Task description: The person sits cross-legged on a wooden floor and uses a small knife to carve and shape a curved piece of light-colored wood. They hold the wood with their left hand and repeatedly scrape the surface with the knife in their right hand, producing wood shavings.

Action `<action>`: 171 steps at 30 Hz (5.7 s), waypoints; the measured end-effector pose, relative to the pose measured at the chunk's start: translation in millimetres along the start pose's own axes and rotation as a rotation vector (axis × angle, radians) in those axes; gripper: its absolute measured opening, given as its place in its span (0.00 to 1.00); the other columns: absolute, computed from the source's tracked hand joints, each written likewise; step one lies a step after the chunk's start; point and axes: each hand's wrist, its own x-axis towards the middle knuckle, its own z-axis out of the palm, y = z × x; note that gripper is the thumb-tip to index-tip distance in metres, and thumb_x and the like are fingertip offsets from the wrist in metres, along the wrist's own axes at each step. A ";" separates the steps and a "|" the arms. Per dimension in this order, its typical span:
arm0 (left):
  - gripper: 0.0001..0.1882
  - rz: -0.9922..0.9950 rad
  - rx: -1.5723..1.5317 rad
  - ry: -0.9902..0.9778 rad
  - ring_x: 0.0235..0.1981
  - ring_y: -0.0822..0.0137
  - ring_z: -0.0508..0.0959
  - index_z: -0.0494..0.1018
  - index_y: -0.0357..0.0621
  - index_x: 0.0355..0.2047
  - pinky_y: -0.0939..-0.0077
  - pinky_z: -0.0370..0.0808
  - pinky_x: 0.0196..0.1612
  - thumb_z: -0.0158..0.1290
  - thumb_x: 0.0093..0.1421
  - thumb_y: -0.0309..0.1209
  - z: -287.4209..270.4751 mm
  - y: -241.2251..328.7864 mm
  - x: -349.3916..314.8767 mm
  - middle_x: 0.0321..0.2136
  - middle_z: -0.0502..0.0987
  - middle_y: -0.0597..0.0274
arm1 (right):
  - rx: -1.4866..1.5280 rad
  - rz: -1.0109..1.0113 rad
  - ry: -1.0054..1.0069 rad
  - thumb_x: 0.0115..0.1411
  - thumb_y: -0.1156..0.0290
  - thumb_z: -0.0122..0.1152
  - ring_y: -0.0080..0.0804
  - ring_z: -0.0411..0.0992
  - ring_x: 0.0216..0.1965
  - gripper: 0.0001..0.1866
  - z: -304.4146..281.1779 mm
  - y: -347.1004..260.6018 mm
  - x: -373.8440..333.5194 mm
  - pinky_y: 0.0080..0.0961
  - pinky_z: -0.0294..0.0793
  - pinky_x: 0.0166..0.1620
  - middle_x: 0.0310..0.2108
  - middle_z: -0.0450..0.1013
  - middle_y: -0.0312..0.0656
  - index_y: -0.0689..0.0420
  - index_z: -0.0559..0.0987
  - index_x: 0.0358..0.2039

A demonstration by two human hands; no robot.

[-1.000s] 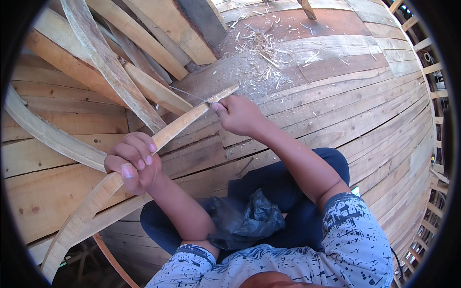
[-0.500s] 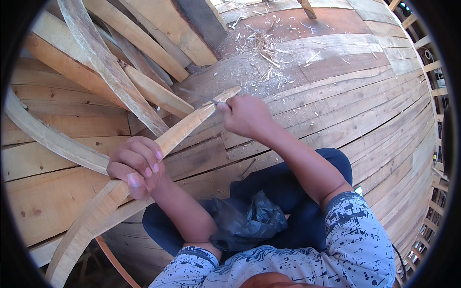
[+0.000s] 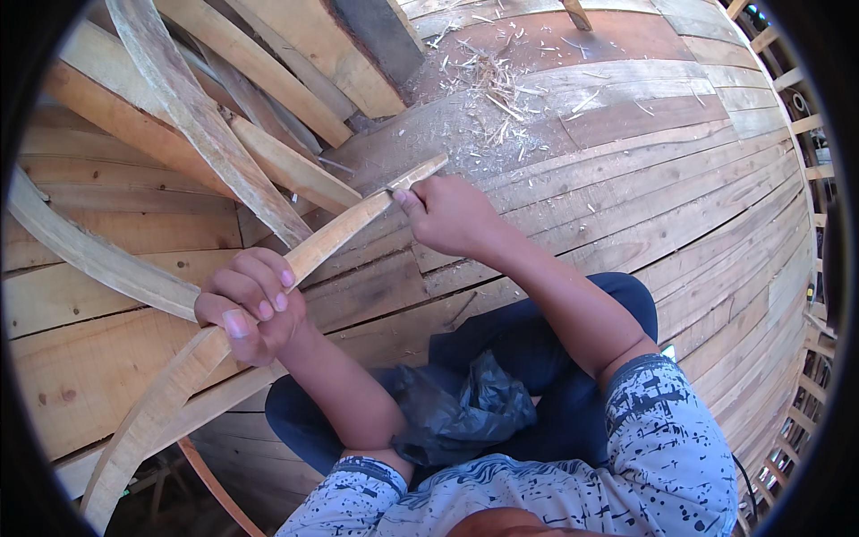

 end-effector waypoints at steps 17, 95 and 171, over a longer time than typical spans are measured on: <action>0.12 -0.034 0.037 -0.032 0.21 0.72 0.66 0.64 0.53 0.24 0.71 0.68 0.30 0.49 0.65 0.35 6.2 2.0 0.4 0.20 0.64 0.69 | -0.141 0.044 0.090 0.69 0.52 0.47 0.61 0.76 0.33 0.27 -1.1 23.0 13.6 0.53 0.74 0.40 0.24 0.76 0.59 0.63 0.80 0.26; 0.10 -0.003 0.015 0.005 0.20 0.70 0.68 0.65 0.49 0.27 0.68 0.73 0.29 0.51 0.65 0.33 9.0 -5.0 5.1 0.19 0.66 0.66 | -0.021 0.131 -0.031 0.68 0.53 0.49 0.59 0.76 0.30 0.27 -11.4 55.9 37.6 0.52 0.71 0.37 0.23 0.74 0.61 0.64 0.80 0.24; 0.12 -0.008 0.030 -0.003 0.20 0.71 0.68 0.64 0.50 0.27 0.70 0.72 0.29 0.51 0.67 0.36 12.4 -3.3 -1.5 0.19 0.64 0.68 | -0.193 0.334 -0.074 0.69 0.53 0.44 0.57 0.76 0.49 0.27 -9.2 73.3 38.7 0.48 0.73 0.54 0.43 0.77 0.61 0.65 0.81 0.42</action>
